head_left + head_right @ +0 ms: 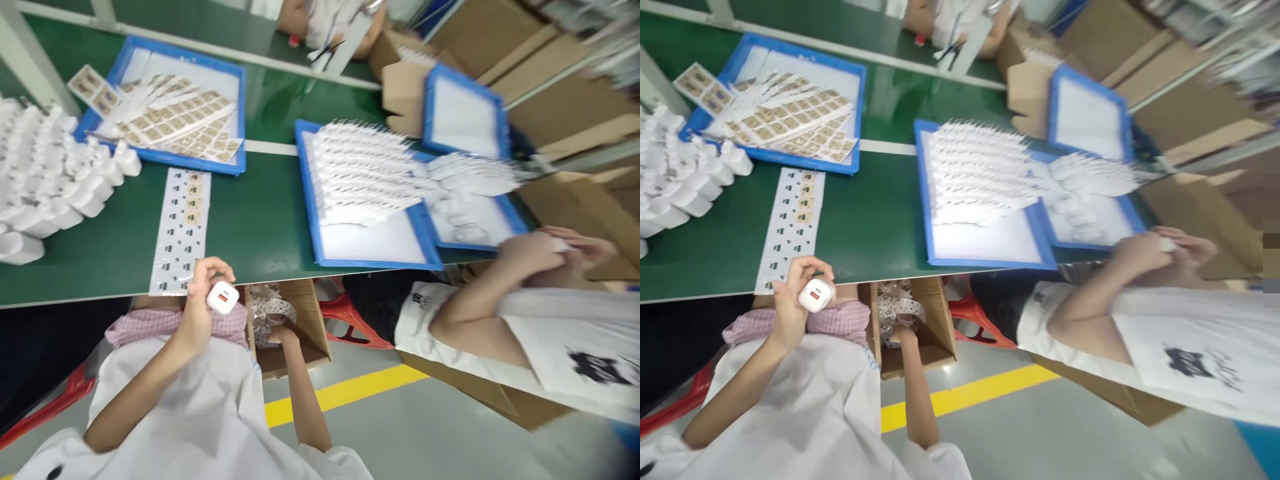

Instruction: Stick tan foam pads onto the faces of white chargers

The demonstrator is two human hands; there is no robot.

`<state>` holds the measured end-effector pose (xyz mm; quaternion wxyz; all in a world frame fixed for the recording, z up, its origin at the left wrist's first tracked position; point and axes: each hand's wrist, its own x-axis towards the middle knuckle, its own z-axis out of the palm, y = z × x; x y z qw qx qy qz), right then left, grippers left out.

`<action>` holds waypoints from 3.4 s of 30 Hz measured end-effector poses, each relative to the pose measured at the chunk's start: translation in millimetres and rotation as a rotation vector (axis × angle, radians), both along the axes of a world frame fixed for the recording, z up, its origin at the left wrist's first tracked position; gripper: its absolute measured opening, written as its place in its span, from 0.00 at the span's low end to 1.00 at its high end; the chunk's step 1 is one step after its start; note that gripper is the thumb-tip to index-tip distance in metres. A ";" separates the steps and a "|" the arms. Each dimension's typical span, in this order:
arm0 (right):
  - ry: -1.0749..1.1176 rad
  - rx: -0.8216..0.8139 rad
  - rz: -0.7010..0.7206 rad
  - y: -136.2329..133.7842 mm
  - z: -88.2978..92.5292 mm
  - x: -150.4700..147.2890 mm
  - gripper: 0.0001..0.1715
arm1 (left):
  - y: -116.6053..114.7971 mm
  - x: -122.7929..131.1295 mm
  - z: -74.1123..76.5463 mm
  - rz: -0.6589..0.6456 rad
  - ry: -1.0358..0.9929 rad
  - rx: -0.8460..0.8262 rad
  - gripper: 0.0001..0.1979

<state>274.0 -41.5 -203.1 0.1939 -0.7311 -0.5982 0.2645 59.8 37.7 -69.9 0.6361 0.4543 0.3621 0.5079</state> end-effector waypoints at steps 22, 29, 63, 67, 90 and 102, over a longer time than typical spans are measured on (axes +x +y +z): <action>-0.242 0.407 -1.026 118.9 191.8 328.6 0.18 | 25.8 87.3 20.0 -0.579 0.576 0.150 0.22; -0.426 0.306 -1.015 153.8 171.1 349.2 0.21 | 35.7 53.3 8.6 -0.357 0.703 0.186 0.19; -0.052 0.393 0.453 216.5 101.7 -82.6 0.17 | 158.0 -79.8 -3.3 -0.337 1.371 0.651 0.17; -0.083 0.434 0.434 218.8 99.0 -85.8 0.15 | 153.6 -78.2 -1.7 -0.307 1.386 0.658 0.14; -0.371 0.444 0.640 209.9 131.7 -81.4 0.15 | 159.7 -84.9 -4.0 -0.412 1.385 0.575 0.22; -0.255 0.376 0.634 231.2 130.5 -88.9 0.12 | 157.2 -84.0 0.3 -0.410 1.397 0.557 0.22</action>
